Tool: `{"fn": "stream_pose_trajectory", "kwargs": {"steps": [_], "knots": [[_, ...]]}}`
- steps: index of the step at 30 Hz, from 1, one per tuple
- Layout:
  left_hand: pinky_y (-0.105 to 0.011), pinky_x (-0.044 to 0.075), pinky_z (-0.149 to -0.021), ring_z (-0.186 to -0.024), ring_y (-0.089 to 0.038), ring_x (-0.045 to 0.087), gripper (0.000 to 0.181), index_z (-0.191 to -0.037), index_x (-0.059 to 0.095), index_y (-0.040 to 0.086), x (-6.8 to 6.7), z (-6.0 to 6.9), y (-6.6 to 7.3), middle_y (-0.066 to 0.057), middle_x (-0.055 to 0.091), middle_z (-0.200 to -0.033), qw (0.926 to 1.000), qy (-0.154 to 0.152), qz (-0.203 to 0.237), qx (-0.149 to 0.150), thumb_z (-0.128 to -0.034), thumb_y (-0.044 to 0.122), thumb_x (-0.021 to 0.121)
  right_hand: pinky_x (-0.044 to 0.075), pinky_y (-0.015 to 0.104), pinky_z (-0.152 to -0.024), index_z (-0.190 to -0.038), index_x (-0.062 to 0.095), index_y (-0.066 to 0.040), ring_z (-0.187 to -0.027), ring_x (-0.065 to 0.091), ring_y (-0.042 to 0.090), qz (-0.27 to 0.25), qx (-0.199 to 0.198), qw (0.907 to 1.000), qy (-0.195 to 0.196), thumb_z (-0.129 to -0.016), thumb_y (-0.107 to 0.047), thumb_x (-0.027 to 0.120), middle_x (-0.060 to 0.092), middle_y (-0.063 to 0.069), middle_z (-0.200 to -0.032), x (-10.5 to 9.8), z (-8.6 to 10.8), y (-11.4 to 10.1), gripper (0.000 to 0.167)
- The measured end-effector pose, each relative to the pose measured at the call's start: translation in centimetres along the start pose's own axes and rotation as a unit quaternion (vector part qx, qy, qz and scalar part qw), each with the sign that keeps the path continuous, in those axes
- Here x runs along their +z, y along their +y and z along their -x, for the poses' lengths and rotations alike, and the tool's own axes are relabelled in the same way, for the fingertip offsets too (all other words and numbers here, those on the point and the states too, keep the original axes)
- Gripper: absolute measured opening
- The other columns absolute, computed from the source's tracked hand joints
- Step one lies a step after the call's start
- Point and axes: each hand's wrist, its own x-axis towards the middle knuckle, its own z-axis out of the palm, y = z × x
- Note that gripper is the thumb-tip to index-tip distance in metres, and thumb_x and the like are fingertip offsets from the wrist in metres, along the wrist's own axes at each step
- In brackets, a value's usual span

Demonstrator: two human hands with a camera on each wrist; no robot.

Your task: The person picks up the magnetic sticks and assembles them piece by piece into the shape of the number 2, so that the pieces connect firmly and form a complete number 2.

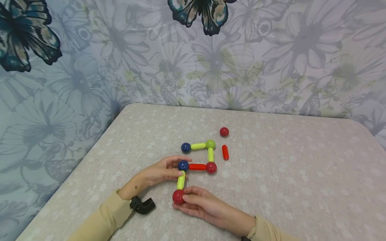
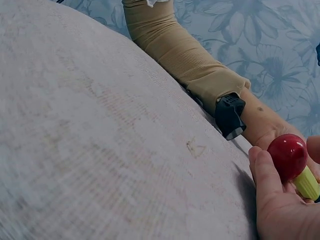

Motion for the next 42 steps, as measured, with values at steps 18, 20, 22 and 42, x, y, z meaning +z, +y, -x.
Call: {"fn": "stream_pose_trajectory", "kwargs": {"steps": [18,20,22,42], "knots": [[-0.041,0.046,-0.087,-0.101,-0.026,0.058,0.065,-0.144,0.033,0.007,-0.1,0.0,0.0,-0.021,0.045,-0.131,0.9998,0.016,0.008,-0.003,-0.0868,-0.001,0.062,0.038,0.034,-0.097,-0.133,0.034,0.011,-0.115,0.052,0.029,0.055,-0.007,0.9981,0.026,-0.097,-0.011,0.05,0.053,0.02,-0.125,-0.5,0.4,-0.5,0.045],[-0.04,0.046,-0.088,-0.103,-0.026,0.057,0.066,-0.144,0.033,0.007,0.0,0.0,-0.1,-0.021,0.043,-0.132,0.9998,0.019,0.007,-0.004,-0.086,-0.001,0.063,0.038,0.034,-0.096,-0.133,0.035,0.01,-0.115,0.052,0.028,0.056,-0.007,0.9978,0.033,-0.097,-0.011,0.051,0.054,0.019,-0.124,-0.5,0.4,-0.6,0.045],[-0.04,0.045,-0.089,-0.105,-0.028,0.057,0.067,-0.144,0.033,0.007,0.0,0.0,-0.1,-0.02,0.044,-0.132,0.9998,0.019,0.009,-0.005,-0.085,-0.002,0.064,0.038,0.033,-0.097,-0.134,0.035,0.01,-0.115,0.052,0.028,0.053,-0.004,0.998,0.034,-0.097,-0.011,0.051,0.054,0.019,-0.124,-0.6,0.4,-0.6,0.045],[-0.046,0.046,-0.086,-0.088,-0.027,0.064,0.093,-0.152,0.006,0.024,1.0,0.5,0.1,-0.027,0.016,-0.147,0.9995,-0.003,0.01,-0.031,-0.0842,-0.01,0.061,0.037,0.033,-0.097,-0.133,0.034,0.014,-0.115,0.052,0.029,0.029,-0.014,0.9976,0.061,-0.097,-0.006,0.05,0.053,0.021,-0.125,-0.6,0.4,-0.6,0.044]]}}
